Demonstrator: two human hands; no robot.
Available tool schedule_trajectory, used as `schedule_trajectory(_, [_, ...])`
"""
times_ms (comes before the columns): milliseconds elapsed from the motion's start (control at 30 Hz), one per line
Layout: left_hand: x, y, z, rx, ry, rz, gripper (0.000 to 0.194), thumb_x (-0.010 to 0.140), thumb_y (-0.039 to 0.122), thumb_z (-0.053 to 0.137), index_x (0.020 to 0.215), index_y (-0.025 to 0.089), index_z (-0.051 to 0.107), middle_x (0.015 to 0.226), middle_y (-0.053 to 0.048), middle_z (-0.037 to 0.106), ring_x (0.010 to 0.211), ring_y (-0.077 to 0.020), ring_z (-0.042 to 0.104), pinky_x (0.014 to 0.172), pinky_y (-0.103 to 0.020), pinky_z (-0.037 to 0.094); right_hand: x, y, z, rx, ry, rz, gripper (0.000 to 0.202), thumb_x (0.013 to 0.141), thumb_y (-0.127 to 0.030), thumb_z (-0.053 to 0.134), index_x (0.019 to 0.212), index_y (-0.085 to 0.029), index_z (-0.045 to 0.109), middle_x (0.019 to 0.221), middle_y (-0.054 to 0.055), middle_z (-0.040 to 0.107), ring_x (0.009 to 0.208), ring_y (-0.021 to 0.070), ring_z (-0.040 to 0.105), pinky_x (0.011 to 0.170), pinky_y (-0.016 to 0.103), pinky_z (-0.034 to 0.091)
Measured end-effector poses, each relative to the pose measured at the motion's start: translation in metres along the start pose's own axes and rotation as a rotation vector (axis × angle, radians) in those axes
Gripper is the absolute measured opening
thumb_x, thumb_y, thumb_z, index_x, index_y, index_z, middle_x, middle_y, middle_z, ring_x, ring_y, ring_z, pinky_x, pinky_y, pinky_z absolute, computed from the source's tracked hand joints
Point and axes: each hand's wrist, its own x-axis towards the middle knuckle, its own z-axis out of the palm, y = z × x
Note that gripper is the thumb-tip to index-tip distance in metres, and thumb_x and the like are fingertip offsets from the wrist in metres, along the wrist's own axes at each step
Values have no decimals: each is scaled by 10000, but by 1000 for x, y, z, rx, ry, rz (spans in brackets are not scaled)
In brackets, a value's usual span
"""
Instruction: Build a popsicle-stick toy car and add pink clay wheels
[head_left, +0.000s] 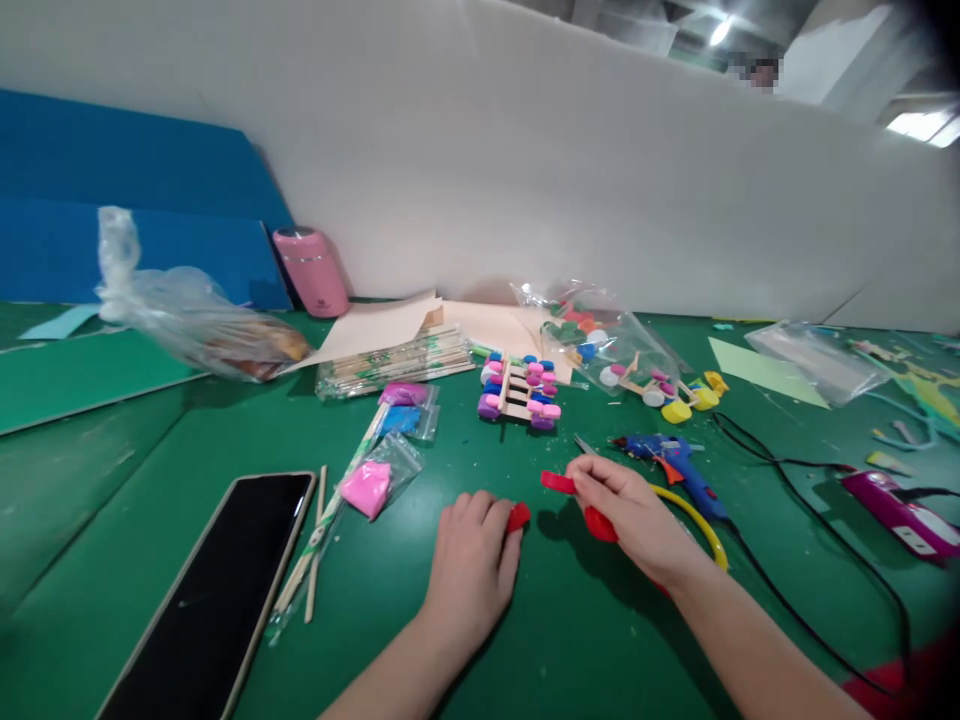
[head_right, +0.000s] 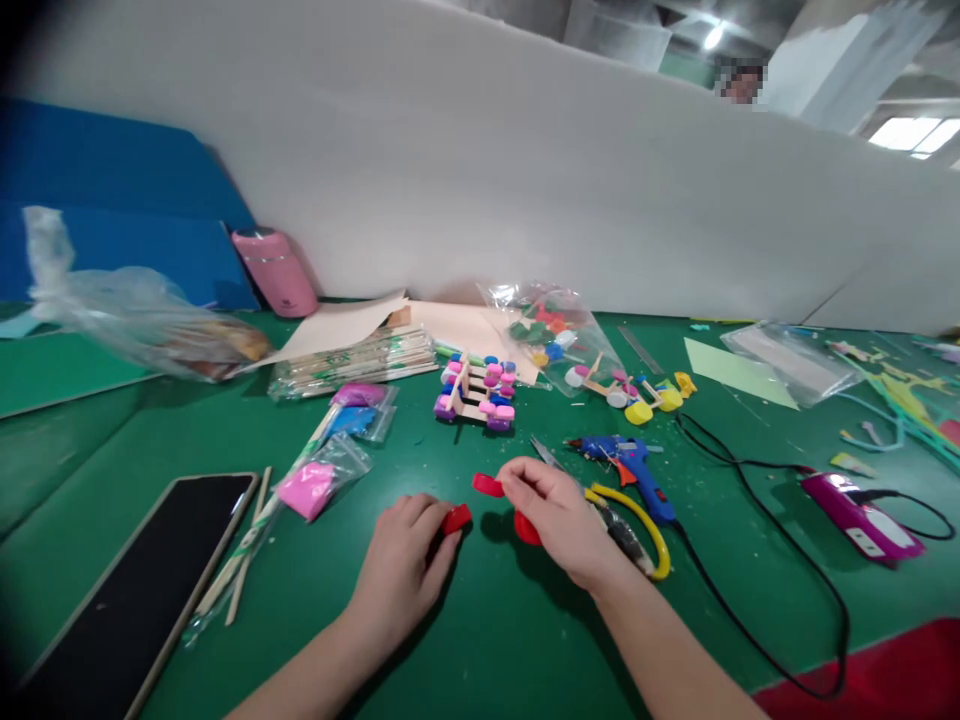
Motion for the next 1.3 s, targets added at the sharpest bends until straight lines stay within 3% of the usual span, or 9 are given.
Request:
schedule_trajectory(133, [-8,-12,-10,25,33,-26,142,815,183,445,876,169,572,822,-65,570,779,-219,501,667,-344,402,4,9,32,0,-57,-64,248,854,-401,426,751,-184,485,569,-63,330,457,64,302,415,182,238])
schedule_trajectory(267, [-15,-23,-19,44,72,-49,135,807,186,460,878,162,573,830,-69,570,785,-219,498,672,-346,407,10,15,49,-68,-79,-150,217,868,-355,412,771,-190,514,555,-58,382,467,81,365,443,196,284])
schedule_trajectory(433, [-15,-29,-20,43,86,-47,119,799,201,480,871,170,569,818,-58,572,775,-219,496,674,-355,406,9,22,54,-177,-90,-271,162,858,-264,449,786,-194,576,734,5,535,704,136,484,668,254,357])
schedule_trajectory(700, [-12,-31,-16,39,120,-51,339,752,273,555,1075,183,502,955,-83,579,882,-252,515,743,-399,412,8,26,51,-417,-64,-405,163,872,-222,440,844,-220,600,748,10,603,727,158,479,679,289,353])
schedule_trajectory(867, [-12,-28,-14,-8,129,-38,392,737,295,576,1104,190,486,1015,-93,562,943,-252,514,787,-400,418,7,25,49,-173,7,-300,133,851,-262,484,833,-227,612,729,3,590,690,140,506,633,259,381])
schedule_trajectory(967, [-11,-30,-16,-44,121,-66,446,724,290,591,1136,188,453,1013,-93,561,957,-254,511,811,-419,418,10,28,45,189,103,-98,140,825,-322,524,787,-215,605,623,-19,538,554,104,452,513,224,344])
schedule_trajectory(1067, [-10,-32,-20,-67,130,-99,467,708,270,606,1139,183,449,1006,-95,556,956,-252,511,820,-427,423,15,28,40,493,108,17,202,804,-353,550,687,-189,547,559,-44,460,464,63,328,437,198,260])
schedule_trajectory(1200, [-11,-31,-25,-89,188,-99,445,708,277,616,1115,169,474,1021,-101,546,953,-243,516,814,-405,434,15,24,38,649,51,71,232,793,-370,561,677,-179,501,505,-71,376,436,46,256,410,181,206])
schedule_trajectory(1300, [-12,-26,-26,-93,240,-21,398,714,304,621,1073,179,503,988,-88,567,924,-234,526,794,-380,438,12,22,40,617,-15,75,228,799,-373,556,693,-175,516,493,-73,379,439,50,276,415,183,217])
